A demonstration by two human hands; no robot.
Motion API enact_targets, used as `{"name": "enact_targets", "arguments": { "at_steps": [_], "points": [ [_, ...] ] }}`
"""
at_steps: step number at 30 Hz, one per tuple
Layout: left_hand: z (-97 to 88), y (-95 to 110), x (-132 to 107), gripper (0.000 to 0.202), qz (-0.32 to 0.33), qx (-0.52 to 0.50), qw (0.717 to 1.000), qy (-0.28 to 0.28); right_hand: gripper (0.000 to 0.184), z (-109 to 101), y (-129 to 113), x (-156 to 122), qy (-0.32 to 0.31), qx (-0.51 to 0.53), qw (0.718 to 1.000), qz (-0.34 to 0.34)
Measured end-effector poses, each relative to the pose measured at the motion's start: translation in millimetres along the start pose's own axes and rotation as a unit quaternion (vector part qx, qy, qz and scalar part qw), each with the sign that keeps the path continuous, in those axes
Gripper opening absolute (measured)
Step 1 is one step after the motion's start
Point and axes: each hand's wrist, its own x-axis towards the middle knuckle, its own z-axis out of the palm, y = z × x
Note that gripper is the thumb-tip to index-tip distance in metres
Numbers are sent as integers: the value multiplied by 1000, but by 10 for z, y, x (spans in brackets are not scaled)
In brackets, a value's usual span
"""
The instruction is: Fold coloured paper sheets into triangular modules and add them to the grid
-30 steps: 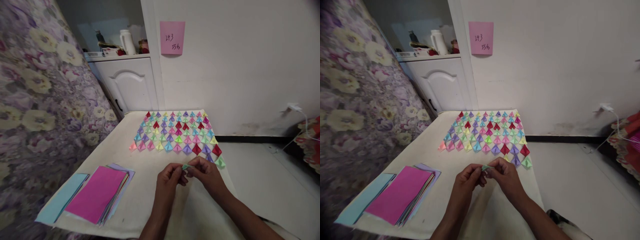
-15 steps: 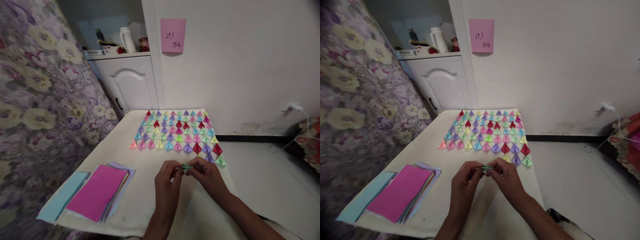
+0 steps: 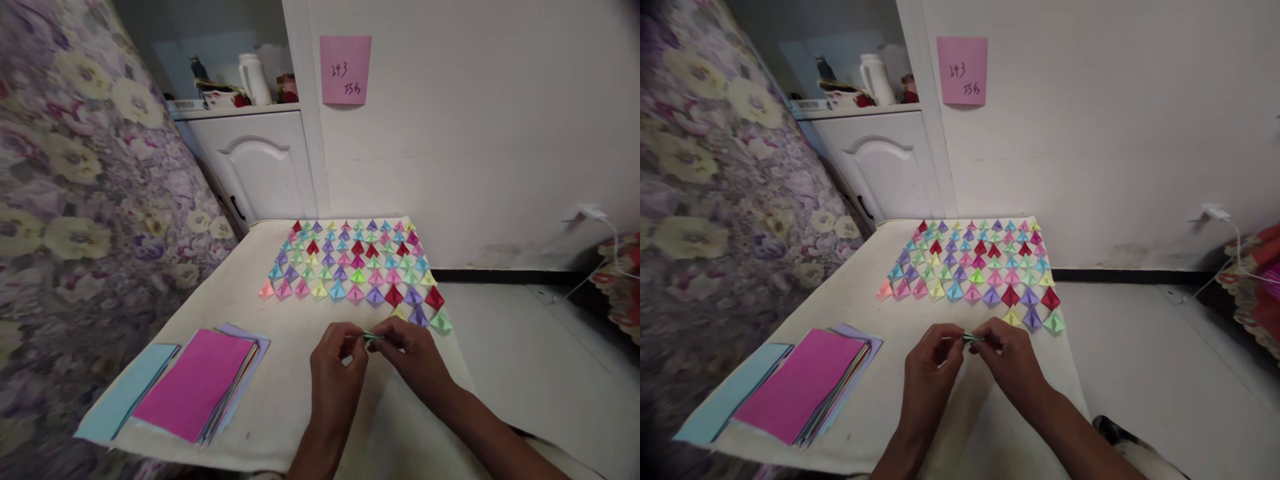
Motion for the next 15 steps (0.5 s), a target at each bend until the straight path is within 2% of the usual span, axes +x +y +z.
{"name": "enact_targets", "arguments": {
  "at_steps": [6,11,15],
  "points": [
    [8,-13,9,5,-24,-17,1000,-3,8,8,49,-21,29,-81,989,-121],
    [16,-20,15,6,-42,-57,997,-14,14,-2,77,-32,9,-138,977,-160],
    [18,-19,17,6,-36,-46,998,-6,11,4,100,-29,-4,-152,976,-156]
  ]
}}
